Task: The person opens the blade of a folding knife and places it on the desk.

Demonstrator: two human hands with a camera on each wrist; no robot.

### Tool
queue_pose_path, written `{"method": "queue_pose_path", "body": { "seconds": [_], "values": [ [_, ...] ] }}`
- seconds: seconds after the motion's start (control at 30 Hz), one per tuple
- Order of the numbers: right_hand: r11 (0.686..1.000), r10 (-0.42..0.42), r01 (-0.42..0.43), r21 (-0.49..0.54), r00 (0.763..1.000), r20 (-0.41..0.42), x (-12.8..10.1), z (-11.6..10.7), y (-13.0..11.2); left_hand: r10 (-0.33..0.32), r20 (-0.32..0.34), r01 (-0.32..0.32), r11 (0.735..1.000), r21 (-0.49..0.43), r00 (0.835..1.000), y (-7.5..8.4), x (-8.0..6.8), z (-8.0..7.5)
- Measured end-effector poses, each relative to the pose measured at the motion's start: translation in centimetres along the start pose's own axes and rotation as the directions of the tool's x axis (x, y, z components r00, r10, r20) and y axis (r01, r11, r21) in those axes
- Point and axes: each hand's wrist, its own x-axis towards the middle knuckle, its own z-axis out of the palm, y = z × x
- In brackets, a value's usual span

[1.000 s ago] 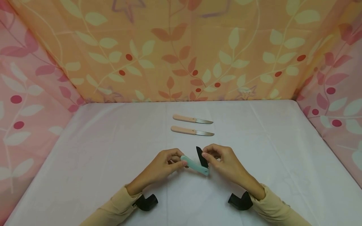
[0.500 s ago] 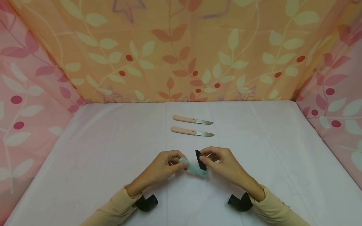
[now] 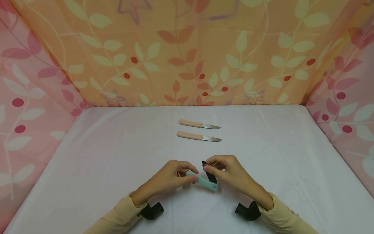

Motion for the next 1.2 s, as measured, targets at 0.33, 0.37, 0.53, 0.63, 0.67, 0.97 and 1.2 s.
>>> {"method": "queue_pose_path", "body": {
  "seconds": [0.33,0.37,0.53,0.63,0.67,0.97,1.2],
  "values": [
    [0.998,-0.048,0.049,-0.039,0.999,0.013,0.0,-0.1,0.0,0.064,0.015,-0.064,0.998,-0.011,0.998,-0.1,0.0,-0.2],
    [0.998,-0.049,0.049,-0.043,0.999,0.007,0.0,-0.2,0.0,0.068,0.010,-0.068,0.998,-0.005,0.998,-0.1,0.0,-0.2],
    [0.998,-0.028,0.027,-0.058,1.000,-0.010,0.1,-0.8,0.1,0.058,-0.017,-0.058,0.998,0.003,0.998,-0.2,0.0,-0.4],
    [0.997,-0.021,0.020,-0.070,1.000,-0.012,0.1,-1.1,0.2,0.039,-0.044,-0.038,0.999,0.018,0.998,-0.3,0.0,-0.6],
    [0.997,-0.020,0.019,-0.073,1.000,-0.012,0.2,-1.3,0.2,0.037,-0.053,-0.036,0.999,0.024,0.998,-0.3,0.0,-0.6],
    [0.998,-0.013,0.011,-0.063,0.999,-0.032,0.4,-2.4,0.8,0.059,-0.153,-0.059,0.998,0.005,0.986,-0.9,0.1,-1.0],
    [0.998,0.001,-0.006,-0.062,0.998,-0.069,0.6,-3.2,1.3,0.066,-0.232,-0.074,0.997,-0.028,0.971,-1.2,0.2,-1.5]
  ]
}}
